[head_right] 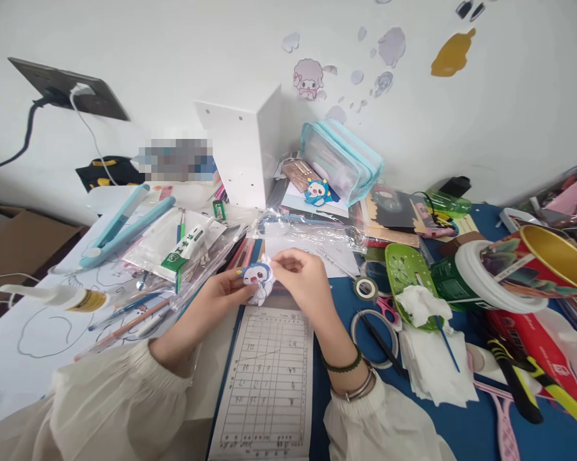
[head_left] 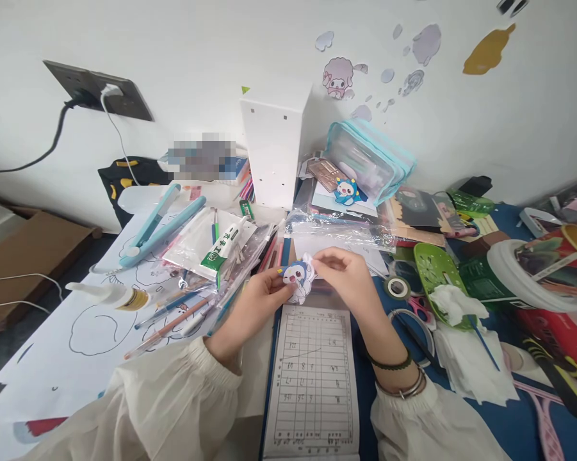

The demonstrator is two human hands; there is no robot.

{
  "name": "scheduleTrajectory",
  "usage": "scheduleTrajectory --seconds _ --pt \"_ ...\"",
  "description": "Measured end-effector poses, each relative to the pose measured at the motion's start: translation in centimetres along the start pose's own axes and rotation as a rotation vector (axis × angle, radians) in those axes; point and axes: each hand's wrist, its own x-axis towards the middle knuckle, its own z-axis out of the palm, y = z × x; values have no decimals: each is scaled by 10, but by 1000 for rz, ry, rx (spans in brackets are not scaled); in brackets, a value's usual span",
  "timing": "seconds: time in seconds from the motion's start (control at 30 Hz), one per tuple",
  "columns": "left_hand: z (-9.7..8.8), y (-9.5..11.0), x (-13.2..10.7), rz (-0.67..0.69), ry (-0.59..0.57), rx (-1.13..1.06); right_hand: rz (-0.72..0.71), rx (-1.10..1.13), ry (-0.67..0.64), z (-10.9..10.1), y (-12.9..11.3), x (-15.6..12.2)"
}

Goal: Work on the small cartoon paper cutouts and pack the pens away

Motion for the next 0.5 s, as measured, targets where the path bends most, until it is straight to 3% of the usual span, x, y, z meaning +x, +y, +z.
scheduleTrajectory --seconds 0.1,0.2,0.33,0.5 --pt "-1 2 -1 -72 33 -80 43 113 17 -7 3 2" --pt "-1 7 -3 -100 46 -91 60 142 -91 -9 4 3" --pt "0 11 -6 -70 59 7 159 109 -206 -3 3 0" --pt "-1 10 -6 -14 91 113 220 125 -226 5 3 -2"
